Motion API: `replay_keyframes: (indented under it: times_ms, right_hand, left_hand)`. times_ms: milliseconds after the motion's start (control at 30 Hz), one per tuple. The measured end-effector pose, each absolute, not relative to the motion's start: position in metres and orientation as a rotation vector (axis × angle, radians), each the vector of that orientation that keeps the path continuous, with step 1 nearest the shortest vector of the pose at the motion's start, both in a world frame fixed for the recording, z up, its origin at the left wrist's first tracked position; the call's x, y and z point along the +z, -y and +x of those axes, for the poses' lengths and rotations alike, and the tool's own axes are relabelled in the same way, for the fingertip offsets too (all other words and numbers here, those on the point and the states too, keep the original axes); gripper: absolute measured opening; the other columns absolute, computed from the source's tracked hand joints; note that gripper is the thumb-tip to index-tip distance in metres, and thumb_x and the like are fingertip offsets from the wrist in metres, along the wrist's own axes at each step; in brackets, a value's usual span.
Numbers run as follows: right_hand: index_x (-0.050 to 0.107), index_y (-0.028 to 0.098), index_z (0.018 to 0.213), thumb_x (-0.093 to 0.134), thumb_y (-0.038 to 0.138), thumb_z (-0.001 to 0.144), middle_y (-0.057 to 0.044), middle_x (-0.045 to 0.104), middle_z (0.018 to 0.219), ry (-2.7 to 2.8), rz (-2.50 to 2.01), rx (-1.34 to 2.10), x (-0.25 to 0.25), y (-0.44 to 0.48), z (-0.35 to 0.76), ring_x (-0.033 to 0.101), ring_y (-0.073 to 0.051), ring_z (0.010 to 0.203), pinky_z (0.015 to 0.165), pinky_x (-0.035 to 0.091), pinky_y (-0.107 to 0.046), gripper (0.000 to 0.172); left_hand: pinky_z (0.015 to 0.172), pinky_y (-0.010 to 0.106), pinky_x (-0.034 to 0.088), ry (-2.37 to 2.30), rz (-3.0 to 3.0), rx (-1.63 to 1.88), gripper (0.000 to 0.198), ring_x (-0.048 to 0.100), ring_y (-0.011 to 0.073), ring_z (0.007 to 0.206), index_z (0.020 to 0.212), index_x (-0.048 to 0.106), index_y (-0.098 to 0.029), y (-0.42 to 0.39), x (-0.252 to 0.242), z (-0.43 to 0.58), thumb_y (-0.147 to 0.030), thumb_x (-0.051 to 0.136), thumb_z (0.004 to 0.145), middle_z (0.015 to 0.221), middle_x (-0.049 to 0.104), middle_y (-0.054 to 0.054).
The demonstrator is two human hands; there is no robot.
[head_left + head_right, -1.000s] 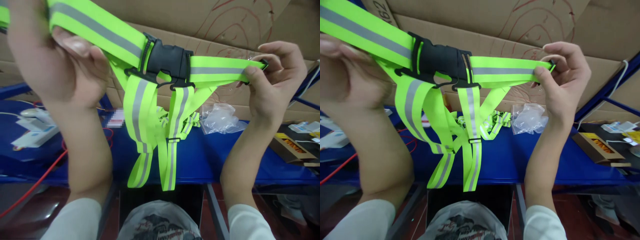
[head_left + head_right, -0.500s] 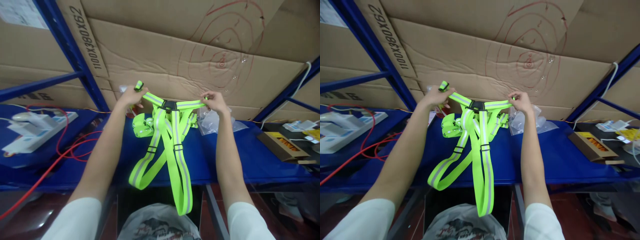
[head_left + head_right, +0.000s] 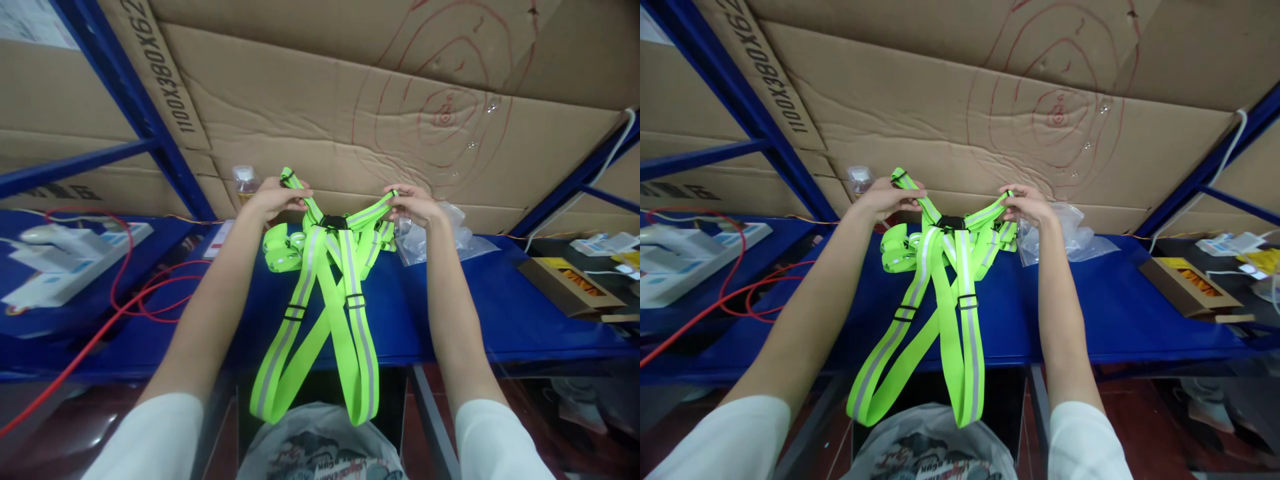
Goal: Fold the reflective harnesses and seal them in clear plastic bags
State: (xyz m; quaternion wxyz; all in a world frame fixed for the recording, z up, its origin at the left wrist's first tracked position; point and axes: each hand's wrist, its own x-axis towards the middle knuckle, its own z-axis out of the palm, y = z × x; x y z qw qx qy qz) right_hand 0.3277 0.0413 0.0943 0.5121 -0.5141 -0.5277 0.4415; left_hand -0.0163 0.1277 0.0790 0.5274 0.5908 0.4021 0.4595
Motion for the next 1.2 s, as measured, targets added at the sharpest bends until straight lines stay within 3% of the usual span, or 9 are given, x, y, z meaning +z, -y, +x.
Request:
replay_keyframes:
  times_ms: [167, 367, 567, 833, 1000, 1200]
  right_hand:
    - [0.071, 0.017, 0.105, 0.076, 0.003, 0.078, 0.002, 0.072, 0.078, 1.278, -1.180, 1.052, 0.098, -0.040, 0.311, 0.067, -0.010, 0.054, 0.051, 0.065, -0.023, 0.031]
    - [0.069, 0.019, 0.108, 0.084, 0.013, 0.079, 0.004, 0.071, 0.076, 1.288, -1.189, 1.037, 0.101, -0.041, 0.300, 0.067, -0.011, 0.053, 0.049, 0.063, -0.023, 0.032]
    - [0.068, 0.020, 0.105, 0.089, 0.021, 0.081, 0.006, 0.065, 0.069, 1.216, -1.226, 0.990, 0.100, -0.044, 0.295, 0.065, -0.011, 0.050, 0.046, 0.059, -0.023, 0.032]
    - [0.067, 0.021, 0.100, 0.091, 0.033, 0.084, 0.004, 0.066, 0.075, 1.249, -1.228, 0.980, 0.099, -0.046, 0.292, 0.064, -0.009, 0.050, 0.046, 0.057, -0.023, 0.031]
    - [0.067, 0.022, 0.102, 0.094, 0.036, 0.081, 0.003, 0.065, 0.074, 1.264, -1.207, 0.995, 0.099, -0.045, 0.283, 0.065, -0.012, 0.054, 0.048, 0.058, -0.024, 0.037]
    - [0.070, 0.022, 0.108, 0.098, 0.046, 0.076, 0.001, 0.068, 0.078, 1.366, -1.218, 0.984, 0.093, -0.046, 0.267, 0.065, -0.013, 0.061, 0.051, 0.056, -0.025, 0.049]
  left_hand:
    - [0.067, 0.028, 0.063, -0.916, 1.543, 1.078, 0.030, 0.069, 0.0131, 0.060, 0.104, 0.077, -0.010, -0.123, 0.071, 0.006, -0.009, 0.089, 0.077, 0.078, 0.075, 0.004]
    - [0.051, 0.027, 0.045, -1.049, 1.807, 0.946, 0.043, 0.060, 0.0124, 0.048, 0.115, 0.078, -0.011, -0.126, 0.044, 0.039, -0.028, 0.093, 0.078, 0.070, 0.070, 0.000]
    - [0.066, 0.028, 0.047, -1.150, 2.125, 0.822, 0.068, 0.066, 0.0173, 0.066, 0.120, 0.078, -0.013, -0.120, 0.037, 0.047, -0.037, 0.102, 0.061, 0.075, 0.075, 0.000]
    - [0.066, 0.028, 0.046, -1.194, 2.184, 0.944, 0.038, 0.064, 0.0165, 0.067, 0.085, 0.077, -0.015, -0.107, 0.038, 0.057, -0.032, 0.099, 0.060, 0.077, 0.075, 0.003]
    - [0.072, 0.030, 0.050, -1.152, 2.177, 0.809, 0.035, 0.071, 0.0205, 0.076, 0.095, 0.084, -0.014, -0.110, 0.034, 0.057, -0.031, 0.094, 0.066, 0.085, 0.082, 0.007]
    - [0.080, 0.031, 0.054, -1.029, 2.272, 0.712, 0.023, 0.077, 0.0248, 0.091, 0.099, 0.086, -0.015, -0.108, 0.037, 0.058, -0.019, 0.075, 0.079, 0.100, 0.085, 0.009]
